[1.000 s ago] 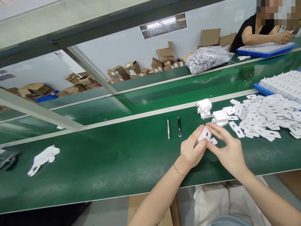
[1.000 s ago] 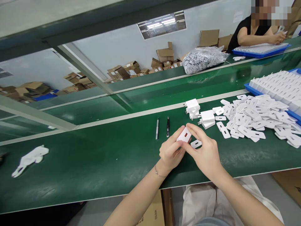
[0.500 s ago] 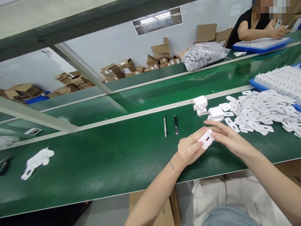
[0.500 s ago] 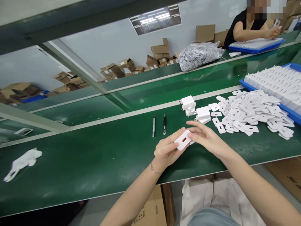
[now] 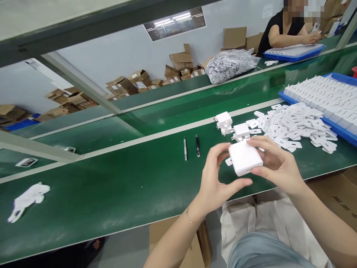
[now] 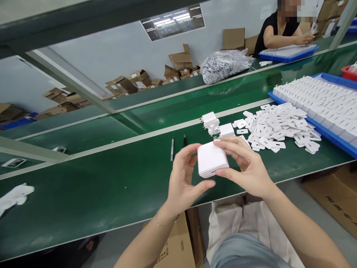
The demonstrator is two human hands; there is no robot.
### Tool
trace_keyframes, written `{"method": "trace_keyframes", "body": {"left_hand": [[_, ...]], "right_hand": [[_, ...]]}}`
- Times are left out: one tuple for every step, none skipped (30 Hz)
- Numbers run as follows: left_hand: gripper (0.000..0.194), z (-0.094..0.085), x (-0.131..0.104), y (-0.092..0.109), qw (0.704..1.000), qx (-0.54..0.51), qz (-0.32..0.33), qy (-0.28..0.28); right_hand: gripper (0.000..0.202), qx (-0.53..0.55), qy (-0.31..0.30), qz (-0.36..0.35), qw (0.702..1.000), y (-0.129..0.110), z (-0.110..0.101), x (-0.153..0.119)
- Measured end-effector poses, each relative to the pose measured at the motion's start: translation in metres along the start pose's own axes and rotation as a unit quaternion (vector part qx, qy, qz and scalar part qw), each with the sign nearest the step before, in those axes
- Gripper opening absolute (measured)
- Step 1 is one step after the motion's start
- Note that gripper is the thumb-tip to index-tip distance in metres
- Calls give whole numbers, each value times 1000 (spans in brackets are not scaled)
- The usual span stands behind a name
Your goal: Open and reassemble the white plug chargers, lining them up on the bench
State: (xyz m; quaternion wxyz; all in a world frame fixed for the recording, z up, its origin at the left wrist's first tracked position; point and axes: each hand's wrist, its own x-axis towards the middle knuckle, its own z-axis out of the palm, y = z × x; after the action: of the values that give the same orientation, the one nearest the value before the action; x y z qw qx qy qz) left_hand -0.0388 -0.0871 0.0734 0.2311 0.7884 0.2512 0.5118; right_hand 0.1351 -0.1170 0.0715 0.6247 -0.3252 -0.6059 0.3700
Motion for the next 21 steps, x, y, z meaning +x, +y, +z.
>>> {"method": "trace_keyframes", "body": {"left_hand": [[64, 3, -1, 7, 998, -37, -40, -1], [59, 6, -2, 13, 996, -71, -61, 0], [57, 9, -3, 17, 993, -99, -65, 7], [57, 12, -4, 20, 991, -122, -59, 19], [57, 14, -4, 21, 989, -138, -50, 31], [58, 15, -5, 22, 987, -148, -40, 40], [59, 16, -5, 23, 987, -153, -33, 44], [59, 17, -4, 23, 987, -155, -26, 45], [58, 18, -4, 23, 986, -157, -20, 43], [58, 19, -4, 24, 986, -160, -13, 41], [57, 20, -3, 25, 986, -163, -6, 39], [57, 20, -2, 26, 985, -165, 0, 39], [58, 21, -2, 27, 985, -167, 3, 37], [59, 22, -2, 28, 985, -168, 6, 36], [59, 22, -2, 28, 985, -166, 9, 35], [60, 22, -2, 29, 986, -161, 14, 34], [60, 22, -2, 29, 987, -153, 20, 34], [59, 22, -2, 29, 988, -145, 27, 35], [59, 23, -3, 30, 989, -139, 34, 35], [59, 23, -3, 31, 989, -137, 38, 35], [60, 23, -4, 32, 989, -139, 39, 33]], "right_hand": [[44, -10, 1, -18, 1000, -3, -1, -2], [46, -20, 1, -37, 999, -6, -2, -5], [48, -31, -1, -56, 998, -8, -3, -7], [50, -46, -4, -74, 996, -11, -6, -9], [52, -65, -11, -90, 994, -14, -9, -11], [52, -86, -23, -104, 991, -16, -12, -13], [51, -108, -37, -115, 987, -19, -16, -14], [50, -128, -51, -124, 983, -22, -19, -16], [48, -146, -61, -131, 979, -25, -22, -17], [46, -159, -64, -137, 976, -27, -24, -18], [44, -168, -62, -143, 973, -29, -26, -20], [42, -173, -56, -149, 972, -31, -27, -21], [39, -176, -49, -155, 971, -32, -27, -22], [38, -177, -43, -161, 970, -32, -26, -23], [36, -177, -40, -167, 969, -32, -26, -24], [35, -177, -40, -172, 968, -32, -25, -25], [35, -175, -42, -176, 968, -32, -24, -25], [35, -173, -46, -179, 968, -32, -23, -25], [35, -169, -49, -180, 968, -32, -22, -25], [34, -164, -51, -182, 968, -32, -22, -24], [34, -159, -49, -185, 968, -32, -21, -24]]}}
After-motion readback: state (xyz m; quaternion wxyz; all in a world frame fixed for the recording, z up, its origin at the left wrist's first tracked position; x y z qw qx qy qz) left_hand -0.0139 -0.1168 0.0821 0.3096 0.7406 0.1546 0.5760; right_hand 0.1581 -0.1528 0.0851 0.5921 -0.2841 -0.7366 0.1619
